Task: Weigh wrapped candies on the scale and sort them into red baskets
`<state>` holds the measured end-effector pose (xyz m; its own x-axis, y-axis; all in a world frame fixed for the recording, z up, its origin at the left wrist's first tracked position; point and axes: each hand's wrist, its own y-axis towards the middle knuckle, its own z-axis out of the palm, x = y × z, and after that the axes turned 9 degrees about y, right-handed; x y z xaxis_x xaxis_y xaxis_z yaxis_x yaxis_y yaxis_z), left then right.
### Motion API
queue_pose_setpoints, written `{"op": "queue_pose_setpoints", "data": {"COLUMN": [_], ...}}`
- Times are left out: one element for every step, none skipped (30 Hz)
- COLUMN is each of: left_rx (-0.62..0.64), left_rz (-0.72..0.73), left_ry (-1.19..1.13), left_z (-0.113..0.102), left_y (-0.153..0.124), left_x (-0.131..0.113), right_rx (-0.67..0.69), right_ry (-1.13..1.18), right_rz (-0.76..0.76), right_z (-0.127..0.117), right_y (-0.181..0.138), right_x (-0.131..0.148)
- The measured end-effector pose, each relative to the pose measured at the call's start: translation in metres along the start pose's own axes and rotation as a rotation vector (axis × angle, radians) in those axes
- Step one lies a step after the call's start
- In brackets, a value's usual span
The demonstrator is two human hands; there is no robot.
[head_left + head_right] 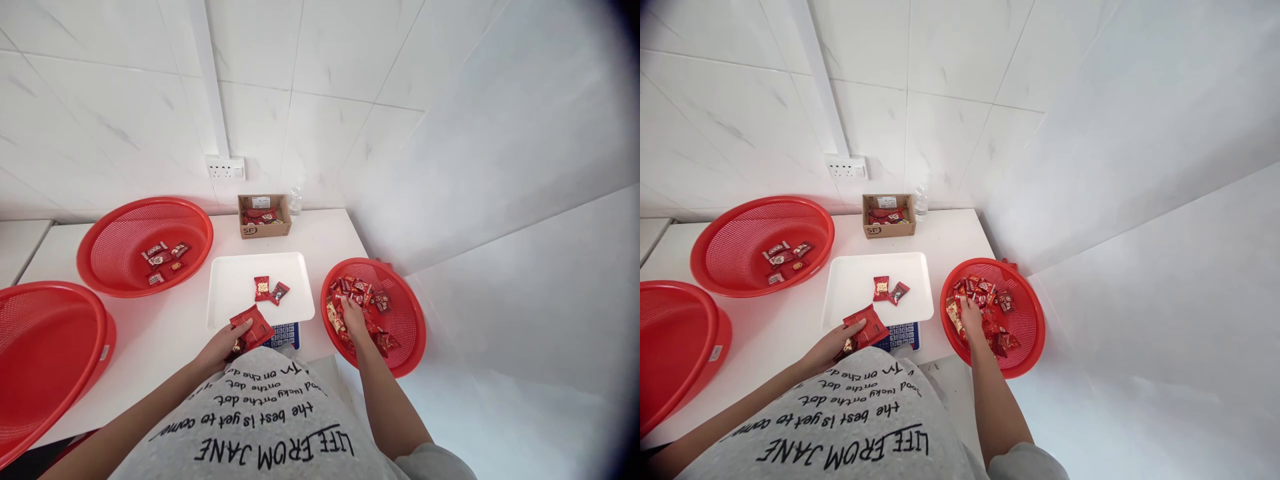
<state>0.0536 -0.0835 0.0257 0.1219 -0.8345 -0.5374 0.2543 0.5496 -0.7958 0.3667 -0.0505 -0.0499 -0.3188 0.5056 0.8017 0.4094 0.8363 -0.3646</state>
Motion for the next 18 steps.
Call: {"op": "queue_pose_setpoints", "data": {"left_rx": [-0.007, -0.012, -0.016, -0.019, -0.025, -0.031, -0.033, -0.034, -0.033, -0.032, -0.033, -0.036, -0.043, -0.050, -0.054, -0.056, -0.058, -0.057], "left_rz": [-0.005, -0.006, -0.004, 0.001, 0.006, 0.012, 0.018, 0.024, 0.028, 0.031, 0.035, 0.038, 0.041, 0.041, 0.042, 0.044, 0.046, 0.046], "left_ry": [0.001, 0.001, 0.001, 0.001, 0.002, 0.003, 0.001, -0.003, -0.008, -0.011, -0.014, -0.018, -0.020, -0.021, -0.022, -0.026, -0.029, -0.032], "left_z": [0.000, 0.000, -0.001, -0.001, -0.002, -0.003, -0.004, -0.004, -0.005, -0.006, -0.006, -0.006, -0.007, -0.007, -0.007, -0.007, -0.007, -0.007], "left_y": [0.000, 0.000, 0.001, 0.002, 0.003, 0.003, 0.004, 0.005, 0.006, 0.006, 0.007, 0.007, 0.007, 0.007, 0.006, 0.005, 0.005, 0.004], "left_x": [0.000, 0.001, 0.001, 0.002, 0.003, 0.004, 0.005, 0.006, 0.007, 0.007, 0.008, 0.008, 0.009, 0.009, 0.008, 0.008, 0.008, 0.008], "right_rx": [0.005, 0.009, 0.017, 0.037, 0.073, 0.126, 0.189, 0.253, 0.312, 0.359, 0.396, 0.428, 0.457, 0.487, 0.514, 0.533, 0.546, 0.552], "right_ry": [0.034, 0.064, 0.098, 0.139, 0.181, 0.211, 0.226, 0.227, 0.212, 0.187, 0.166, 0.153, 0.146, 0.137, 0.128, 0.116, 0.102, 0.083], "right_rz": [-0.006, -0.011, -0.017, -0.024, -0.033, -0.047, -0.064, -0.082, -0.097, -0.108, -0.115, -0.116, -0.115, -0.115, -0.115, -0.117, -0.121, -0.127], "right_z": [0.002, 0.004, 0.008, 0.012, 0.016, 0.021, 0.027, 0.034, 0.040, 0.047, 0.054, 0.061, 0.068, 0.074, 0.080, 0.085, 0.089, 0.092], "right_y": [-0.003, -0.007, -0.010, -0.013, -0.017, -0.020, -0.023, -0.027, -0.030, -0.034, -0.038, -0.042, -0.045, -0.048, -0.051, -0.053, -0.054, -0.055], "right_x": [0.005, 0.011, 0.017, 0.022, 0.028, 0.033, 0.038, 0.043, 0.048, 0.052, 0.056, 0.059, 0.062, 0.065, 0.066, 0.067, 0.067, 0.066]}}
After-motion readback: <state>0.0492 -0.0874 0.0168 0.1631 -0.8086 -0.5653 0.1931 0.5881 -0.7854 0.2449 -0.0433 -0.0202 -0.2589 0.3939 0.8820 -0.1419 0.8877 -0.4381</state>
